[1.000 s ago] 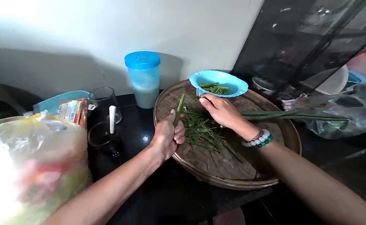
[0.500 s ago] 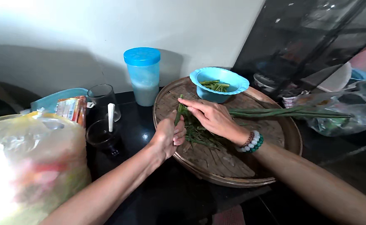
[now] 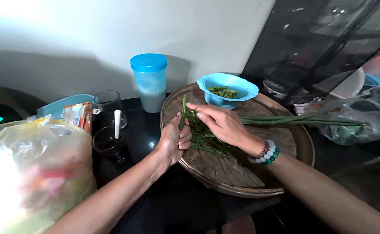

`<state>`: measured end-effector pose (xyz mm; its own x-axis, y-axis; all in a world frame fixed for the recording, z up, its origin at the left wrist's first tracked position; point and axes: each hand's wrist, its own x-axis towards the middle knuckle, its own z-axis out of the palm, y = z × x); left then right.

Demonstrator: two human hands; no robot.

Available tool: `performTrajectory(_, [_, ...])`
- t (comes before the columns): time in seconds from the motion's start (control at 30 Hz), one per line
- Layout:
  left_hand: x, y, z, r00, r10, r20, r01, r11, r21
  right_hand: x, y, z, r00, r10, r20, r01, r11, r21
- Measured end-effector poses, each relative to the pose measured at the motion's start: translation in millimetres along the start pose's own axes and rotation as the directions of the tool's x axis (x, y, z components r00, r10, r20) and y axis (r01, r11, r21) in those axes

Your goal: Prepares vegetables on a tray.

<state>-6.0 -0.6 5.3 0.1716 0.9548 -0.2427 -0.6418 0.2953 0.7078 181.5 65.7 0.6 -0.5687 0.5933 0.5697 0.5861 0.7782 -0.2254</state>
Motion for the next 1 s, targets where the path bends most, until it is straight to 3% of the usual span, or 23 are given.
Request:
performTrajectory(0.13, [-1.2,2.4,-3.9,0.999,-0.04,0.019,0.04,0.999,-0.018,-4.7,-11.6,11.1,0.997,-0.077,0.023,0.078,0.996,-0.044])
performTrajectory(0.4, [1.7,6.8,-8.6,0.988,-0.11,0.107,0.114,0.993,-0.033,-1.8,-7.4,13.1,0.997,-0.067,-0.031,0.062,0.987,-0.151])
performTrajectory(0.67, [-7.1,-0.9,2.5,0.995,-0.086,0.051,0.079,0.989,0.122,1.5,25.9,-10.4,0.977,0.194,-0.09,-0.209,0.958,-0.199])
performTrajectory(0.83, [-3.4,-6.0,5.4,0.999,0.03,-0.029,-0.026,0.99,0.138,0.3,2.5,-7.5,0.999,0.033,-0.016,-0.034,0.998,-0.052])
performTrajectory(1.0, [-4.9,-4.2,4.8,0.996,0.052,-0.067,-0.044,0.993,0.11,-5.0,-10.6,8.4,0.996,-0.079,0.047,0.082,0.995,-0.051])
